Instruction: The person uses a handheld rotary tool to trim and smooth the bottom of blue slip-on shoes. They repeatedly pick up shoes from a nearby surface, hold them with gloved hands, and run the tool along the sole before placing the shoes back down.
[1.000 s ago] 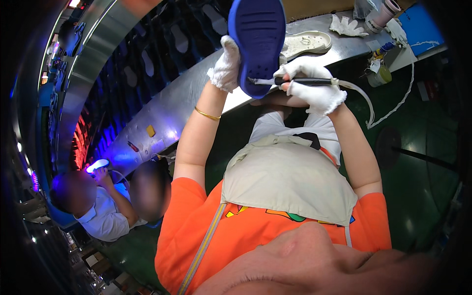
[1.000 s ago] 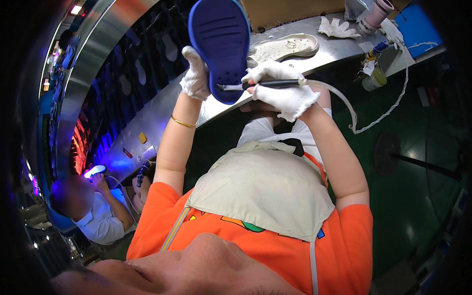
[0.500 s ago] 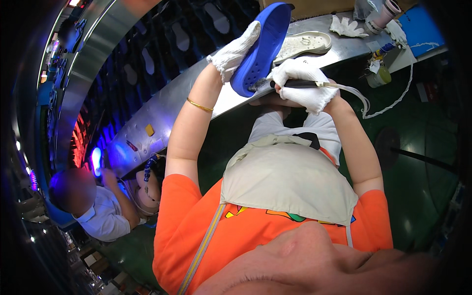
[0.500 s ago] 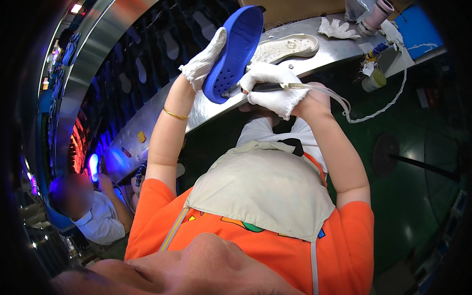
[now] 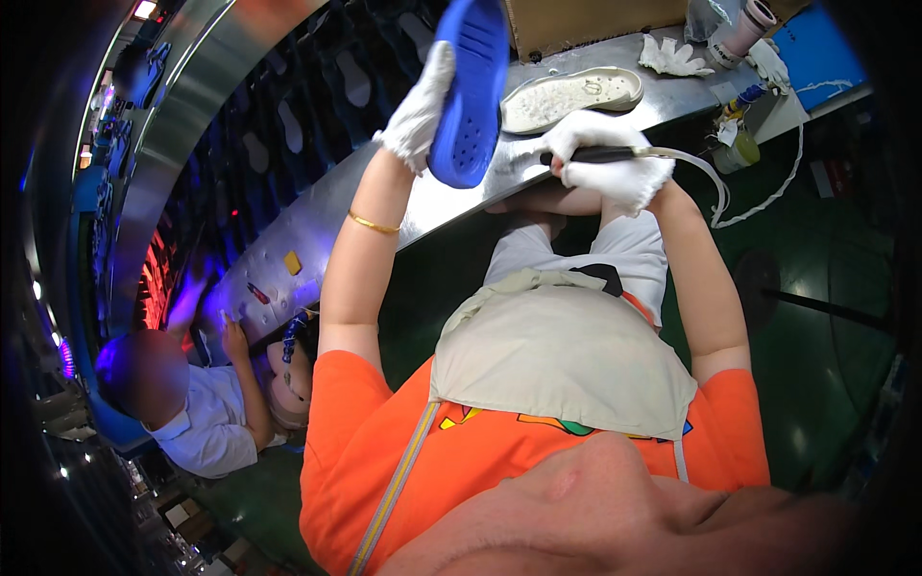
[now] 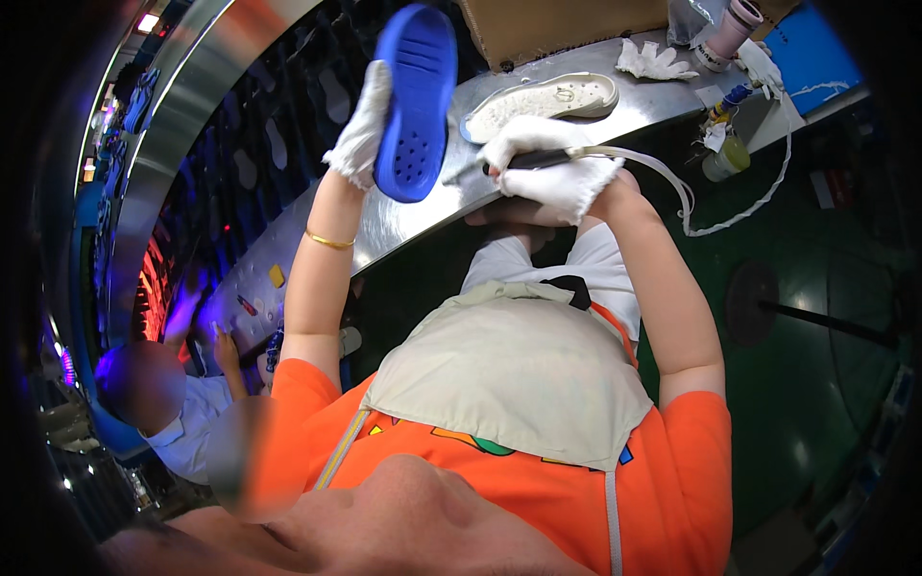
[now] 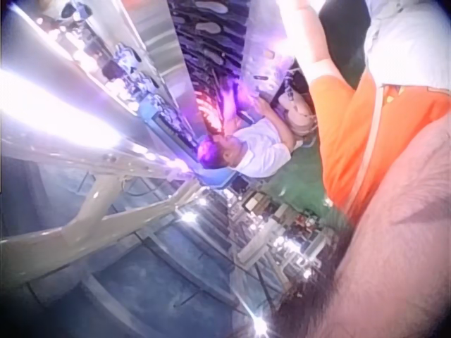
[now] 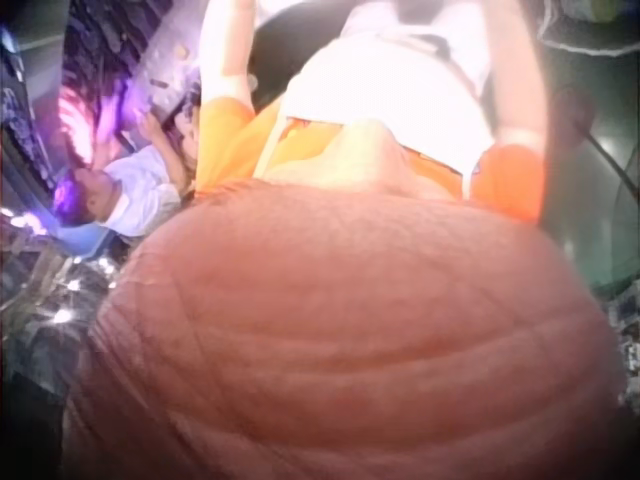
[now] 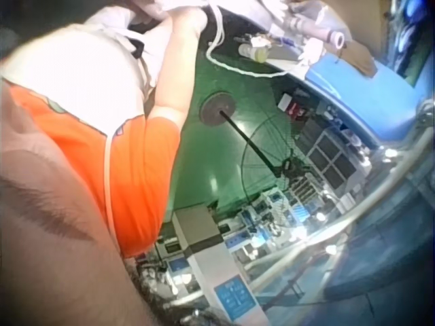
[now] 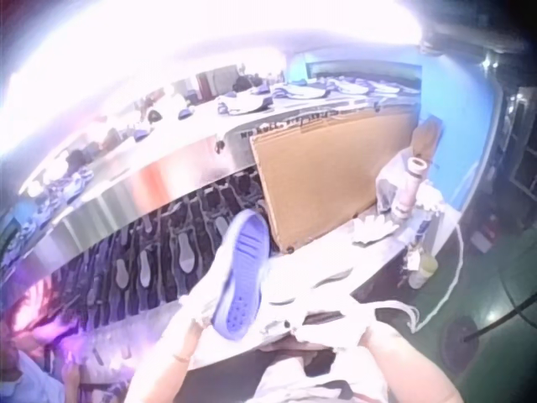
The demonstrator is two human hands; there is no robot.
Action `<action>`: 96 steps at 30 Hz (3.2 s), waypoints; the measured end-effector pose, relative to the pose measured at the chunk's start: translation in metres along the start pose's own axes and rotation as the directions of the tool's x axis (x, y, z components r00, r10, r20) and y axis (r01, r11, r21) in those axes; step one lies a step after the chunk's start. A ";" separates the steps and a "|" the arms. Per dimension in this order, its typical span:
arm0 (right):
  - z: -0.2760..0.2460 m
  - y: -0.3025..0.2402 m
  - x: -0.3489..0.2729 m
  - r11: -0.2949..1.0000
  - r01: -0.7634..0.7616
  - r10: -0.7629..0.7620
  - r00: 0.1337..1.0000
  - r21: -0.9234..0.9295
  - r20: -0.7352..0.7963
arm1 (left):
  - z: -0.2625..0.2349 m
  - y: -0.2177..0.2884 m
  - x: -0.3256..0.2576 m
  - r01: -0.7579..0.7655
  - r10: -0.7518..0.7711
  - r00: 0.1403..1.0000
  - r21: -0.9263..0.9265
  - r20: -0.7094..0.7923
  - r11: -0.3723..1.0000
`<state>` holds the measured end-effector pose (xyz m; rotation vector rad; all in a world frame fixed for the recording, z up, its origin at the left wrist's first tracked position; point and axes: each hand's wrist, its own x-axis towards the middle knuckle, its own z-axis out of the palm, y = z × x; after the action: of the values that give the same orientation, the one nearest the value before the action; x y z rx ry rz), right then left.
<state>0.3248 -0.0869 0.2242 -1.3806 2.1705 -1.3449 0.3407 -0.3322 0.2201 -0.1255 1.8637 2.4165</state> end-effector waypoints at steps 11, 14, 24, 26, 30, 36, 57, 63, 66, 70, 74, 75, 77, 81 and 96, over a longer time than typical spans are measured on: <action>0.030 0.010 -0.014 0.858 -0.050 0.291 0.867 0.511 -0.405 | -0.019 -0.058 -0.033 0.420 0.098 0.872 -0.836 0.479 0.352; 0.035 0.016 -0.014 0.819 0.006 0.307 0.841 0.574 -0.446 | 0.020 -0.069 -0.042 0.260 0.106 0.930 -0.832 0.353 0.490; 0.041 -0.009 -0.016 0.900 0.033 0.196 0.860 0.435 -0.471 | 0.066 -0.083 -0.042 0.146 0.073 0.971 -0.802 0.229 0.579; 0.037 -0.008 -0.019 0.828 0.080 0.236 0.848 0.556 -0.474 | 0.063 -0.083 -0.040 0.115 0.082 0.978 -0.822 0.193 0.558; 0.041 -0.001 -0.018 0.937 0.046 0.149 0.844 0.347 -0.516 | 0.061 -0.082 -0.035 0.027 0.043 0.997 -0.788 0.068 0.615; 0.052 -0.013 -0.022 0.902 0.046 0.154 0.894 0.429 -0.420 | 0.050 -0.080 -0.028 -0.076 0.077 0.997 -0.699 -0.030 0.711; 0.041 -0.019 -0.021 0.862 0.098 0.203 0.833 0.498 -0.515 | 0.055 -0.069 -0.040 -0.099 0.162 0.987 -0.712 0.021 0.695; 0.053 -0.022 -0.026 0.680 0.031 0.306 0.896 0.733 -0.322 | 0.051 -0.059 -0.037 -0.172 0.235 0.972 -0.696 -0.006 0.697; 0.051 -0.024 -0.024 0.739 -0.026 0.342 0.876 0.673 -0.341 | 0.046 -0.061 -0.030 -0.169 0.181 0.982 -0.718 -0.061 0.675; 0.058 -0.017 -0.025 0.860 0.049 0.123 0.946 0.508 -0.300 | 0.043 -0.054 -0.033 -0.147 0.202 0.979 -0.725 -0.012 0.672; 0.040 -0.024 -0.024 0.563 -0.084 0.381 0.909 0.822 -0.167 | 0.045 -0.047 -0.034 -0.106 0.200 0.979 -0.740 0.040 0.664; 0.041 -0.022 -0.024 0.610 -0.063 0.331 0.926 0.790 -0.182 | 0.047 -0.043 -0.035 -0.073 0.210 0.974 -0.752 0.089 0.655; 0.044 -0.015 -0.023 0.697 -0.015 0.228 0.953 0.717 -0.202 | 0.047 -0.038 -0.036 -0.037 0.182 0.977 -0.742 0.115 0.670; 0.036 -0.021 -0.022 0.758 -0.093 0.238 0.961 0.646 -0.142 | 0.034 -0.038 -0.030 0.111 0.242 0.918 -0.790 0.314 0.603; 0.032 -0.027 -0.022 0.865 0.099 0.029 0.969 0.492 -0.246 | 0.027 -0.017 -0.026 0.186 0.144 0.918 -0.722 0.368 0.666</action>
<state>0.3716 -0.0909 0.2224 -1.0943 1.7312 -2.0080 0.3686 -0.3018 0.2137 0.2802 0.6034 2.7525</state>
